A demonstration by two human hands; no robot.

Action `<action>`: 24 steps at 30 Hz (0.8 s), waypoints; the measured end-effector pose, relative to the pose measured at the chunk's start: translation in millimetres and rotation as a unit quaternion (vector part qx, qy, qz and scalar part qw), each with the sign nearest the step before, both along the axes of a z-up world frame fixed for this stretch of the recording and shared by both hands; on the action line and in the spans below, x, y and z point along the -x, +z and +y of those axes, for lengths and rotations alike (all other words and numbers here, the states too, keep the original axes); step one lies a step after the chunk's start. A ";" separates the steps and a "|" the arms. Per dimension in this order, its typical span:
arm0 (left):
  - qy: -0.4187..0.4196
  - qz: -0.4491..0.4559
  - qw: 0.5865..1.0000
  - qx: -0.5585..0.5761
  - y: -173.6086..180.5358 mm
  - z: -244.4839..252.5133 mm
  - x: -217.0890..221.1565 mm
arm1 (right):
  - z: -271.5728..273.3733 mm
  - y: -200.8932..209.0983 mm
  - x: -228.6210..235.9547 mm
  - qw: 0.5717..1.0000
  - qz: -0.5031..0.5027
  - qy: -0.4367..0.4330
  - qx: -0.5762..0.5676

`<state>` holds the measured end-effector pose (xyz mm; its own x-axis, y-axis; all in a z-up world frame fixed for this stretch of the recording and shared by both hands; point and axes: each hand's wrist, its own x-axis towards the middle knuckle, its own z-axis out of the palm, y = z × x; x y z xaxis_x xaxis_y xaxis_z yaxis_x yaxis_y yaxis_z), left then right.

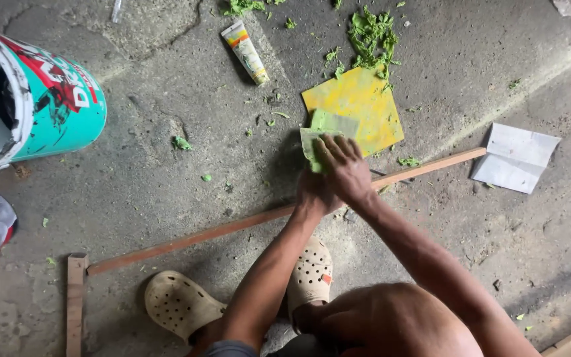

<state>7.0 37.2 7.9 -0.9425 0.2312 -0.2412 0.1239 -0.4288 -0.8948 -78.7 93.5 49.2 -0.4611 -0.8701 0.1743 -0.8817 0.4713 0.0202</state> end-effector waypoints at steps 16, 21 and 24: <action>0.188 -0.039 0.527 -0.828 16.7 -24.5 14.9 | -12.4 7.4 -1.0 1.000 0.001 -0.003 -0.030; 0.208 -0.055 0.253 -0.943 14.1 -4.2 -4.4 | -12.8 1.5 54.7 0.997 0.034 -0.054 0.032; 0.176 -0.054 0.095 -0.978 4.7 -14.1 -5.6 | -3.8 11.2 95.4 0.817 -0.257 -0.510 0.078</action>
